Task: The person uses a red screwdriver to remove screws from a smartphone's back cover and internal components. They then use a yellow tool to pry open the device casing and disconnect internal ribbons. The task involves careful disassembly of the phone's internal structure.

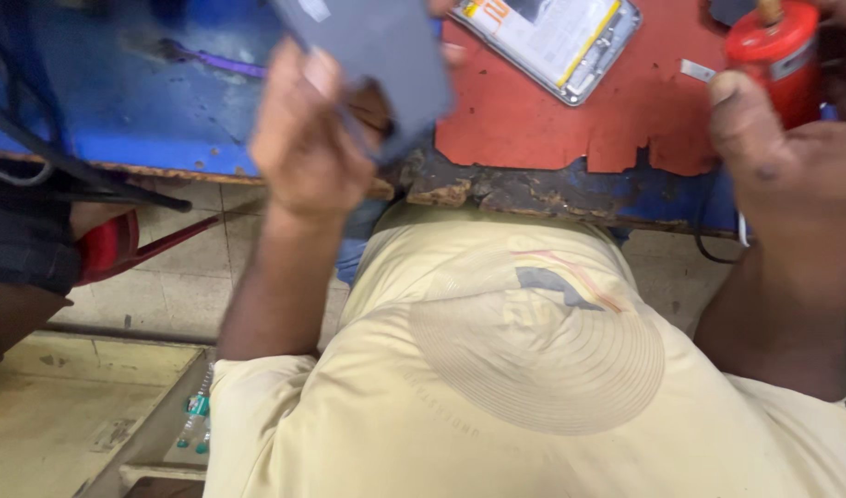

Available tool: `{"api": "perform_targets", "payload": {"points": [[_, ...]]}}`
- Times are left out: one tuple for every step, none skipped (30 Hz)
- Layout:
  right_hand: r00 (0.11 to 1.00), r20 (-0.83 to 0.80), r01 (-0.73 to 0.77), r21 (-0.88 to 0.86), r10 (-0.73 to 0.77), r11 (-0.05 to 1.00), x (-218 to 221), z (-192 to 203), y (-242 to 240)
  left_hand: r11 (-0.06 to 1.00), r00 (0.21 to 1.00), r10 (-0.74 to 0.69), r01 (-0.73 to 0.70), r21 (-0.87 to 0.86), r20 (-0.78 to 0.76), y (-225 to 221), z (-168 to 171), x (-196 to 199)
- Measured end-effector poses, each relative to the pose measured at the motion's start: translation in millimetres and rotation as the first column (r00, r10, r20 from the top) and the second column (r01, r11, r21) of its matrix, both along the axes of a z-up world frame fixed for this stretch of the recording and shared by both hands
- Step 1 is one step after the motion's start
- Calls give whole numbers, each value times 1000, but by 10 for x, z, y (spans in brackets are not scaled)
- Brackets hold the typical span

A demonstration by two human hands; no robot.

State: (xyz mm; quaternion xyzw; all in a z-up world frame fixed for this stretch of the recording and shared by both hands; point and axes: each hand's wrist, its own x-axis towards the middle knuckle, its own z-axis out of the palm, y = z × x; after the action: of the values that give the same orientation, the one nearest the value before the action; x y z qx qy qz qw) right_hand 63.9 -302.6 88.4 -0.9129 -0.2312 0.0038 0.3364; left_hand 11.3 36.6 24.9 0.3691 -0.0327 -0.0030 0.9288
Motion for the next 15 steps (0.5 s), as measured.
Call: {"api": "perform_targets", "payload": {"points": [[1000,-8,17,4,-17,1000,9,5,-57,999,999,37,-36,39,-31,88,-4,24],[999,-19,30,5,-30,1000,8,15,-117,991,994,93,-87,101,-64,162,-27,44],[998,-31,47,8,-47,999,5,26,-175,961,957,246,-221,165,-153,212,-72,67],[997,-41,59,10,-59,998,10,36,-224,924,926,339,-293,248,-169,273,-130,111],[996,-48,72,14,-71,997,21,43,-270,874,885,428,-354,333,-182,334,-193,148],[995,-50,86,19,-85,996,27,51,-317,837,886,443,-355,417,-137,400,-255,181],[994,-55,100,20,-99,995,36,59,-365,791,884,458,-358,497,-91,466,-324,220],[992,-58,111,25,-109,994,34,65,-411,743,886,460,-350,571,-54,540,-388,226],[991,-63,121,25,-119,992,37,81,-462,678,885,465,-339,652,-23,609,-463,242],[990,-71,126,27,-124,992,18,86,-499,603,882,471,-326,728,5,685,-539,243],[989,-80,129,28,-127,991,3,89,-529,509,876,481,-305,805,28,759,-619,249],[988,-85,131,32,-128,991,1,87,-550,412,878,470,-306,858,87,853,-690,279],[988,-90,131,39,-127,991,-4,78,-561,308,877,457,-310,900,146,943,-756,303],[988,-94,127,45,-122,991,-15,79,-574,213,882,413,-337,917,228,1023,-822,337],[988,-99,121,54,-116,991,-24,74,-582,116,884,373,-346,931,282,1081,-881,345]]}}
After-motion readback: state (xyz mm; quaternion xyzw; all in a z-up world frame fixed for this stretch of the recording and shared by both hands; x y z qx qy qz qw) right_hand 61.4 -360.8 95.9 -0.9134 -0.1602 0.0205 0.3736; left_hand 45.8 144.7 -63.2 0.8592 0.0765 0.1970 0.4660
